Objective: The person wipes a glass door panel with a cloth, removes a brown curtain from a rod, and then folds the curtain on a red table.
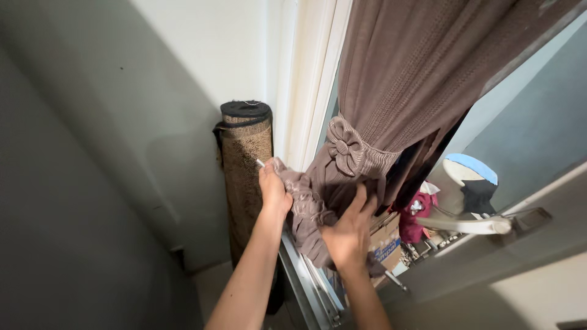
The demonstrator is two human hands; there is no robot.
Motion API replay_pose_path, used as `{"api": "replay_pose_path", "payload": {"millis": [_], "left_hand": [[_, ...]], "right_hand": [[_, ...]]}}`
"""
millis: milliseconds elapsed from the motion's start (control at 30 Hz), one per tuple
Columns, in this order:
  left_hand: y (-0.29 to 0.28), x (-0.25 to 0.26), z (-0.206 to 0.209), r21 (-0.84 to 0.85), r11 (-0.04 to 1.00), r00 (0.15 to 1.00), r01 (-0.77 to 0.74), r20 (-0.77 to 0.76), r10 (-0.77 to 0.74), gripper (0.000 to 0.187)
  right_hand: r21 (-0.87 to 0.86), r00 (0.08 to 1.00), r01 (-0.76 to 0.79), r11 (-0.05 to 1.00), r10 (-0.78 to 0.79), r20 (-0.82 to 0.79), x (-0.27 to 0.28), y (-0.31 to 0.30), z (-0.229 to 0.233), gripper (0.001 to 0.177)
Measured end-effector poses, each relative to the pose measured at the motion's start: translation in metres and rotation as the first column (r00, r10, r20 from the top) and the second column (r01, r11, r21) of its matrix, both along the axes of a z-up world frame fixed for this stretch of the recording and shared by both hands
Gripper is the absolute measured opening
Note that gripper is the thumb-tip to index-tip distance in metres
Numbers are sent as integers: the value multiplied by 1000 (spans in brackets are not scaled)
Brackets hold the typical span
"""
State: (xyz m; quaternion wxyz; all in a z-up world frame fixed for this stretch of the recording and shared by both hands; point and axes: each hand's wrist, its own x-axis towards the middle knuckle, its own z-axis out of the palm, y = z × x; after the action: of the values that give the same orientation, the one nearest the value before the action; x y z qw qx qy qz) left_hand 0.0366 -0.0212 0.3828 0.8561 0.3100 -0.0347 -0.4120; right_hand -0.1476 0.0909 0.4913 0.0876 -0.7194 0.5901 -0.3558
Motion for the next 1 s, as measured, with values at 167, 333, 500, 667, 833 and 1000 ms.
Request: {"api": "replay_pose_path", "payload": {"millis": [167,333,500,667,833,1000], "left_hand": [[4,-2,54,-4,1000,999,30,-12,-30,35],[15,-3,101,-36,999,999,39,20,-38,34],[29,-4,151,30,993,982,118,146,-121,37],[24,-5,193,-90,987,958,135,266,-107,32],[22,1,239,-93,982,938,162,322,-125,35],[51,-7,301,-118,942,886,315,391,-247,59]], "right_hand": [[59,991,-82,995,75,109,6,-1,31,108],[-78,985,-134,988,141,101,12,2,50,87],[-585,994,-107,804,91,-57,18,9,90,62],[-596,992,-103,796,40,-118,19,14,146,52],[-709,989,-90,699,-24,-148,24,8,193,40],[-818,970,-100,566,-127,-206,40,-6,243,22]]}}
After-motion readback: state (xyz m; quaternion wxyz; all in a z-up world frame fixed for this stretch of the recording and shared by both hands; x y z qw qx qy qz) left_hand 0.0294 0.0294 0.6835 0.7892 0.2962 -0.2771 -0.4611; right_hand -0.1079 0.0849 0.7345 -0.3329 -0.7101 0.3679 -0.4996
